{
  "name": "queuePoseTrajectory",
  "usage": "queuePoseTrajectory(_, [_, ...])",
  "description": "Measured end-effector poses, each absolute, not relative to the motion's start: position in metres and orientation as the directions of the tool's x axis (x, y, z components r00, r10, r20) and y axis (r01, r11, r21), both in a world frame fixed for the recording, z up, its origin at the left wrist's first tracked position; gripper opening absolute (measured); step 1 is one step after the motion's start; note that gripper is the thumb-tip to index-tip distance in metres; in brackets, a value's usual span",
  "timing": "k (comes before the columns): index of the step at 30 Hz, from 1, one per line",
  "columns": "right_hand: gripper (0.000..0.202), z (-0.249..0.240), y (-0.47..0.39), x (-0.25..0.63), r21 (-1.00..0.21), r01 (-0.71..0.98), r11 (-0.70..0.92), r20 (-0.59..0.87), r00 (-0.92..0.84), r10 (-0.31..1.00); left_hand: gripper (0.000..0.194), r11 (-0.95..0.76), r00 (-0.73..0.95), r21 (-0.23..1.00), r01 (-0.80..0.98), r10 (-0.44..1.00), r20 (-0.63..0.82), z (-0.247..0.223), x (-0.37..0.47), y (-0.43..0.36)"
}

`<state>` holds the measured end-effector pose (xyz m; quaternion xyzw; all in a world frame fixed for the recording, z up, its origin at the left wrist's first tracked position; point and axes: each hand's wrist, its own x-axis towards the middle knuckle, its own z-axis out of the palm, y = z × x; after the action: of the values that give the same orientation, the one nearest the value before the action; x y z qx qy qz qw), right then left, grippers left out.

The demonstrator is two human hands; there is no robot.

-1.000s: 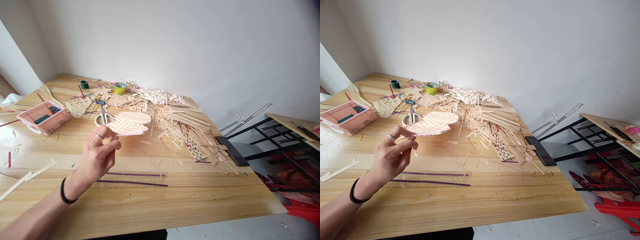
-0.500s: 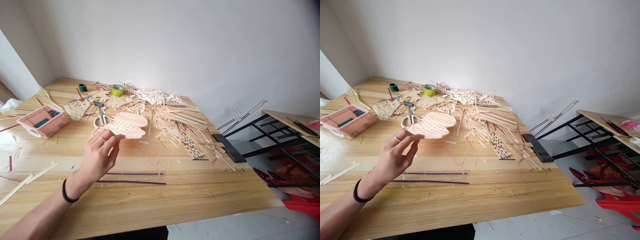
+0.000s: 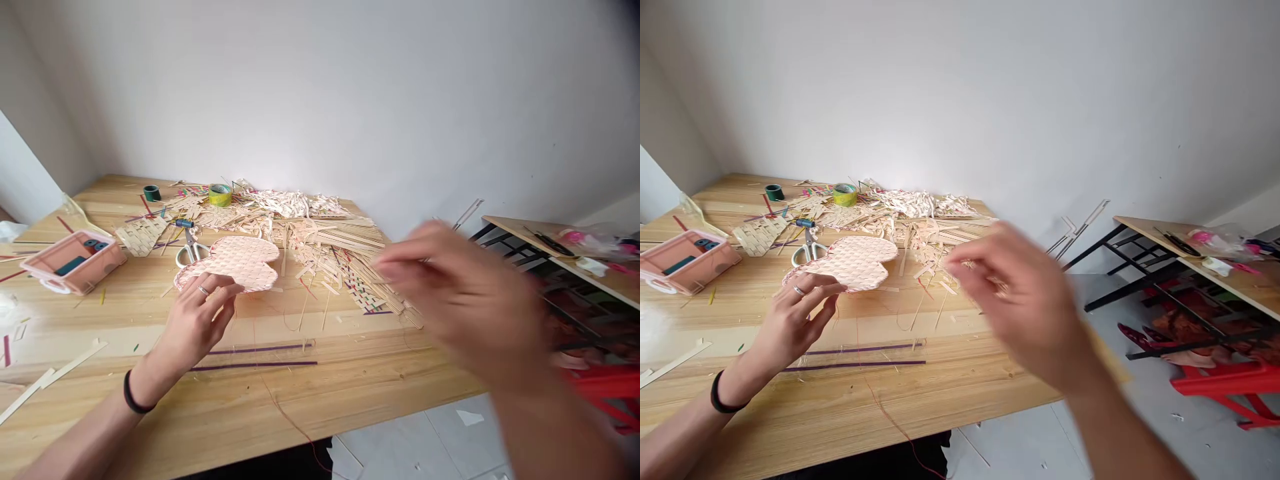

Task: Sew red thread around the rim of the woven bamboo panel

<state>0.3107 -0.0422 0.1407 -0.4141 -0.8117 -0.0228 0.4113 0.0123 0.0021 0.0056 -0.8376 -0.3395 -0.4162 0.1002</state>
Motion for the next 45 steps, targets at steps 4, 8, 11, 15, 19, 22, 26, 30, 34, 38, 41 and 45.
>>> queuePoseTrajectory(4, [0.014,0.092,-0.003,0.262,-0.445,0.52,0.729,0.591,-0.44,0.676,0.028,-0.763,0.44,0.138,0.631,0.499,0.746,0.002,0.011,0.003])
queuePoseTrajectory(8, [0.014,0.054,0.021,0.238,-0.587,0.413,0.696,0.529,-0.455,0.716,0.032,-0.759,0.45,0.148,0.633,0.517,0.728,0.001,0.01,0.002])
queuePoseTrajectory(11, [0.015,0.044,0.023,0.237,-0.633,0.364,0.684,0.498,-0.485,0.719,0.036,-0.764,0.474,0.154,0.627,0.53,0.703,0.002,0.009,0.0])
queuePoseTrajectory(15, [0.016,0.038,0.019,0.241,-0.657,0.327,0.679,0.487,-0.503,0.714,0.038,-0.761,0.477,0.149,0.631,0.533,0.699,0.005,0.01,-0.003])
queuePoseTrajectory(19, [0.017,0.033,0.015,0.243,-0.669,0.317,0.672,0.48,-0.506,0.716,0.037,-0.758,0.479,0.127,0.64,0.523,0.706,0.005,0.013,-0.005])
queuePoseTrajectory(22, [0.018,0.031,0.014,0.245,-0.663,0.324,0.675,0.474,-0.515,0.714,0.034,-0.757,0.486,0.146,0.637,0.541,0.686,0.005,0.015,-0.006])
queuePoseTrajectory(26, [0.019,0.031,0.014,0.246,-0.647,0.319,0.692,0.498,-0.51,0.701,0.035,-0.778,0.506,0.168,0.605,0.539,0.674,0.007,0.016,-0.006])
queuePoseTrajectory(30, [0.019,0.031,0.014,0.247,-0.629,0.319,0.709,0.514,-0.512,0.688,0.037,-0.782,0.504,0.16,0.602,0.528,0.684,0.008,0.017,-0.005])
queuePoseTrajectory(34, [0.019,0.03,0.013,0.246,-0.606,0.339,0.72,0.52,-0.516,0.681,0.04,-0.783,0.512,0.163,0.6,0.532,0.674,0.006,0.016,-0.004])
queuePoseTrajectory(38, [0.015,0.031,0.013,0.245,-0.604,0.327,0.727,0.549,-0.491,0.677,0.04,-0.788,0.519,0.15,0.597,0.522,0.677,0.004,0.013,-0.004])
queuePoseTrajectory(41, [0.012,0.031,0.012,0.244,-0.608,0.306,0.733,0.591,-0.442,0.675,0.04,-0.784,0.513,0.159,0.6,0.53,0.675,0.004,0.013,-0.005])
queuePoseTrajectory(45, [0.018,0.03,0.009,0.24,-0.687,0.259,0.679,0.582,-0.362,0.728,0.042,-0.787,0.51,0.179,0.591,0.537,0.672,0.005,0.014,-0.005])
